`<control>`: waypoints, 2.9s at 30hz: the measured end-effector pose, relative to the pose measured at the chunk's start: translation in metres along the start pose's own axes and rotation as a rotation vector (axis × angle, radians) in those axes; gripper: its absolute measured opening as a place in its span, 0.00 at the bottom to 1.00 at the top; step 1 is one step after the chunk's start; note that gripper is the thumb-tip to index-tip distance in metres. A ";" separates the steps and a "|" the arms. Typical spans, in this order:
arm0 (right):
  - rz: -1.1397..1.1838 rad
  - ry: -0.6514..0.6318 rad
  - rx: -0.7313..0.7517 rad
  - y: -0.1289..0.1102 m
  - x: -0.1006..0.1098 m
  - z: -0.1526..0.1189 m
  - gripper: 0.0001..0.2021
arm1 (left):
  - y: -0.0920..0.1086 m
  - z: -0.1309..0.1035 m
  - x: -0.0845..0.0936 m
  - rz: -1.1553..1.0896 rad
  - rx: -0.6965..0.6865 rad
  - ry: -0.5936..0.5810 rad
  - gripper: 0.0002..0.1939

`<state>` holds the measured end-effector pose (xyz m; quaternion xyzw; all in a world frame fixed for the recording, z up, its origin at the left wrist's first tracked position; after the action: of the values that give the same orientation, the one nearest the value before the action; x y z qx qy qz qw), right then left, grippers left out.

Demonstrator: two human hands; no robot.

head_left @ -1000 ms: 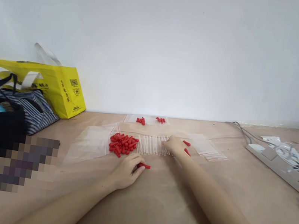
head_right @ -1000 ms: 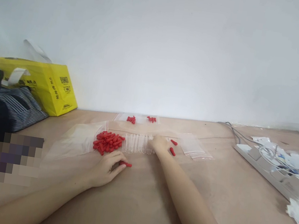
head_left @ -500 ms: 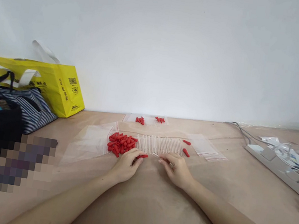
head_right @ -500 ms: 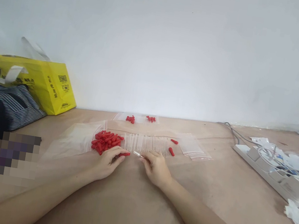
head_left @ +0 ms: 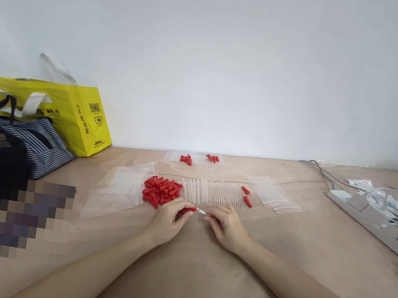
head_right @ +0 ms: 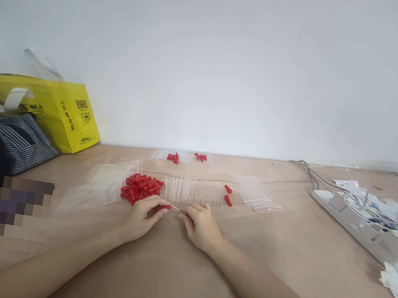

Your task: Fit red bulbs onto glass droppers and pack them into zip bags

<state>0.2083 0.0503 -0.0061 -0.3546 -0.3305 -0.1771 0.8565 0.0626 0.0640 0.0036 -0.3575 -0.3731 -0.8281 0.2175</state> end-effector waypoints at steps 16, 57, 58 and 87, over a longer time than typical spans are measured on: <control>-0.145 0.170 0.213 -0.014 0.005 -0.003 0.10 | 0.012 -0.004 0.002 0.134 -0.167 0.061 0.08; -0.110 0.093 0.224 -0.007 0.006 -0.004 0.10 | 0.026 -0.004 0.005 0.274 -0.231 0.040 0.06; -0.101 0.092 0.224 -0.007 0.006 -0.004 0.10 | 0.027 -0.004 0.005 0.269 -0.233 0.037 0.06; -0.180 0.042 0.187 -0.009 0.006 -0.001 0.09 | 0.020 -0.003 0.007 0.277 -0.221 0.047 0.06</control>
<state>0.2081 0.0430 0.0028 -0.2383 -0.3580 -0.2289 0.8733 0.0698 0.0484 0.0168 -0.4080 -0.2215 -0.8342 0.2976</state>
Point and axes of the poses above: each hand's wrist, its own z-axis towards the middle knuckle, its own x-axis out of the back of the hand, y = z × x, the point moved 6 cm from there along z, towards the middle knuckle, and after that the axes turned 3 degrees about z, right-handed, at the moved point
